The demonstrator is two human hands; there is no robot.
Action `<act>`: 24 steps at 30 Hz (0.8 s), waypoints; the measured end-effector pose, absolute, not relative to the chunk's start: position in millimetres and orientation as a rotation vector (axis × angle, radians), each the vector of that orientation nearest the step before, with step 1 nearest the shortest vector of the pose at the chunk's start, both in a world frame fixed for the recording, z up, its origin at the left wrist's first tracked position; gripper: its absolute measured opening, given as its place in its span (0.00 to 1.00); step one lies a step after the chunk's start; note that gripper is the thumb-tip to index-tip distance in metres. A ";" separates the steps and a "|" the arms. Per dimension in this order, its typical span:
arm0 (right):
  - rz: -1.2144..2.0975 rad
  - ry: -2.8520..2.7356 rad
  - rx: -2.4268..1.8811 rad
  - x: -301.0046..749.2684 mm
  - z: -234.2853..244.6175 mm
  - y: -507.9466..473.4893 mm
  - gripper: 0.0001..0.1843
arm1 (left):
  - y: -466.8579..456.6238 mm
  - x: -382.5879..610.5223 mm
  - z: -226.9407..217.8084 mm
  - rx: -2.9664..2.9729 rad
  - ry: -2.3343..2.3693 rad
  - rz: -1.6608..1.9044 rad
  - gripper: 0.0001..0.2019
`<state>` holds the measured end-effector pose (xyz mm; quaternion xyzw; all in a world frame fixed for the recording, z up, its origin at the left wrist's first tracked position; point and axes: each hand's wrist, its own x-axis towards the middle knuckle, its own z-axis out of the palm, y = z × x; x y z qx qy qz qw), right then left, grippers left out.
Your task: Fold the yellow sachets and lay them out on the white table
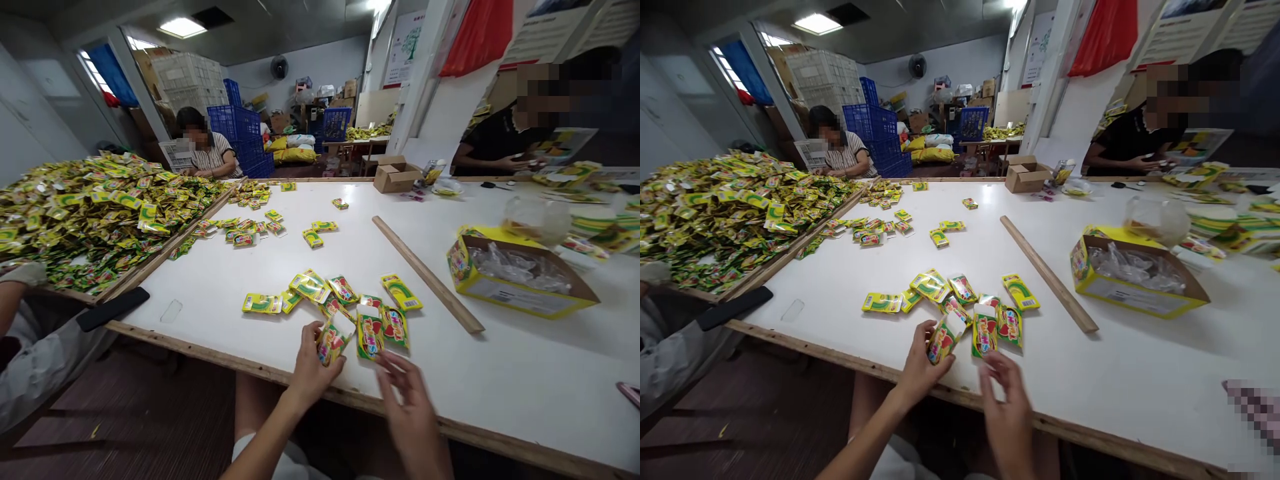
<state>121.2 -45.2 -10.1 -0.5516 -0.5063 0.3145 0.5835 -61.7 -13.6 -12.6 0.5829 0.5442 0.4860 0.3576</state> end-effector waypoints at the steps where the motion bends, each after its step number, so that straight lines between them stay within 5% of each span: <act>1: 0.818 -1.195 -1.252 101.8 -14.9 -40.0 0.19 | -17.0 -57.3 -12.2 1.469 1.365 1.263 0.31; 7: 0.949 -1.203 -1.184 66.8 -31.9 -19.0 0.20 | -22.1 -64.2 -12.4 1.376 1.179 1.210 0.29; 17: 1.076 -1.381 -1.194 87.1 -40.9 -1.8 0.18 | -9.6 -81.4 -16.3 1.357 1.145 1.108 0.13; 24: 0.980 -1.268 -1.148 76.8 -36.9 13.3 0.19 | -3.4 -78.7 -16.3 1.378 1.145 1.308 0.08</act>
